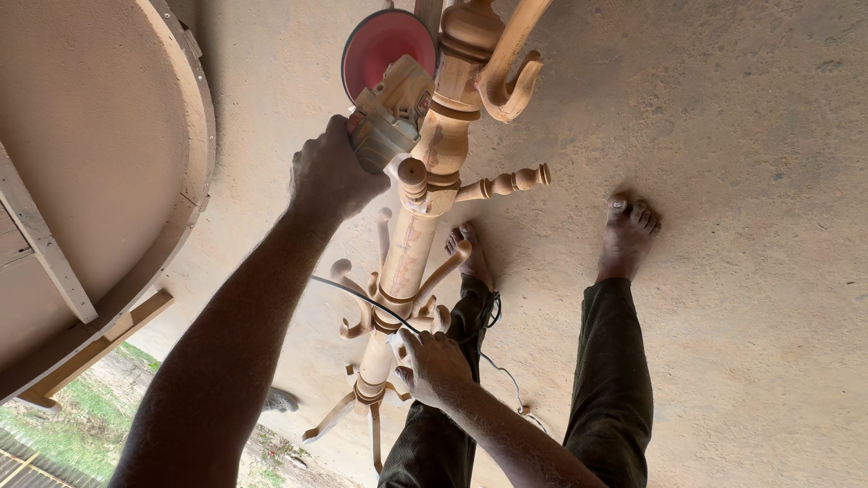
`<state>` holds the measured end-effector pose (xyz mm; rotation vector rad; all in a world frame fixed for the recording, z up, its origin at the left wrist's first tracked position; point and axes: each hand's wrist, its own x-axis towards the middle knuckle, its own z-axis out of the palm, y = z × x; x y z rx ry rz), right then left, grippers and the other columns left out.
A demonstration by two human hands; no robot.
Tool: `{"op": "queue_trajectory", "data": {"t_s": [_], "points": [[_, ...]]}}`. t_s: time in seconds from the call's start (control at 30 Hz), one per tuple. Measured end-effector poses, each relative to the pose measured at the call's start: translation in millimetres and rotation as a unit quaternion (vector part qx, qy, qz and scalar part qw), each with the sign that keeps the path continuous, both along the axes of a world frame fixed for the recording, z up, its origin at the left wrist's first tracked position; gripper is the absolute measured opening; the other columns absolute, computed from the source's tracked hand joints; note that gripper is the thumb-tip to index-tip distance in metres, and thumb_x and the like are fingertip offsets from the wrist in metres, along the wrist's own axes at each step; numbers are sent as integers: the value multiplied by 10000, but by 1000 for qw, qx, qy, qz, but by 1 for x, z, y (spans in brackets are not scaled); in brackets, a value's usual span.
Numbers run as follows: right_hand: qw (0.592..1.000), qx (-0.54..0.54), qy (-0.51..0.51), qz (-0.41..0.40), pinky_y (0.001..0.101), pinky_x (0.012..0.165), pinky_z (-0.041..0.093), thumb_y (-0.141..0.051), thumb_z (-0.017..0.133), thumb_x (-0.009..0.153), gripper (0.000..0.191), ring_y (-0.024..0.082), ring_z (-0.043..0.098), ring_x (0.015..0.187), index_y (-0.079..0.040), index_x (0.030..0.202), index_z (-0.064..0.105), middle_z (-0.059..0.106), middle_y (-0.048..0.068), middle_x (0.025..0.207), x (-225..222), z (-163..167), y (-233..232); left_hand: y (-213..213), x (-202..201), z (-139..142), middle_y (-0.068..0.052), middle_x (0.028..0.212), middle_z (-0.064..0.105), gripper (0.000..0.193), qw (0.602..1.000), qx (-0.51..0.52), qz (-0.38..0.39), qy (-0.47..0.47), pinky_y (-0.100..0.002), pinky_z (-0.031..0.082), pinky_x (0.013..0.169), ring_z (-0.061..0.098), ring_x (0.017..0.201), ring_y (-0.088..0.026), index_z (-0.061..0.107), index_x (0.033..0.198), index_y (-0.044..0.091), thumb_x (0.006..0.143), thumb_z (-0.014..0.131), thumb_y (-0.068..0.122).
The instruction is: The person uses an electric sander to smooth the surfaces of wooden furniture pieces, including a chair leg and a coat rack. They move the sander along the legs and curved parts of the items, then set the tool down on the floor.
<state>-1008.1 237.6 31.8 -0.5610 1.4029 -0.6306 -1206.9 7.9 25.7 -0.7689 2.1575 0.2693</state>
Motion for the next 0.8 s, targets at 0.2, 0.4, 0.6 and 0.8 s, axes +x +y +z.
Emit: {"op": "queue_trajectory", "data": {"t_s": [0.2, 0.4, 0.6, 0.8], "points": [[1000, -3, 3, -17, 511, 1073, 444, -343, 731, 947, 716, 344, 586, 1210, -102, 1516, 369, 606, 184, 1259, 0, -1, 5, -1, 5, 1, -188, 998, 742, 664, 999, -21, 5, -24, -482, 576, 973, 754, 952, -338, 524, 1264, 30, 706, 796, 265], [1000, -1, -4, -26, 510, 1081, 442, -324, 739, 942, 723, 350, 587, 1214, -113, 1526, 367, 611, 188, 1255, 1, 0, 8, -1, 6, 3, -186, 1026, 734, 703, 999, -23, -15, 27, -501, 548, 993, 735, 968, -360, 513, 1276, 19, 704, 825, 284], [1000, 6, -4, -17, 514, 1086, 437, -343, 730, 947, 733, 351, 574, 1239, -105, 1533, 359, 600, 191, 1272, 3, -2, 8, -1, -1, -2, -175, 989, 740, 740, 1000, -6, -4, -17, -495, 513, 1043, 753, 942, -309, 481, 1319, 10, 728, 832, 282], [1000, 12, -6, -6, 514, 1096, 428, -351, 720, 957, 728, 350, 560, 1255, -101, 1535, 354, 589, 188, 1296, 5, -2, 7, 2, -7, -6, -176, 987, 734, 750, 1000, 0, -15, -2, -491, 528, 1023, 753, 930, -297, 489, 1305, 1, 729, 857, 309]]}}
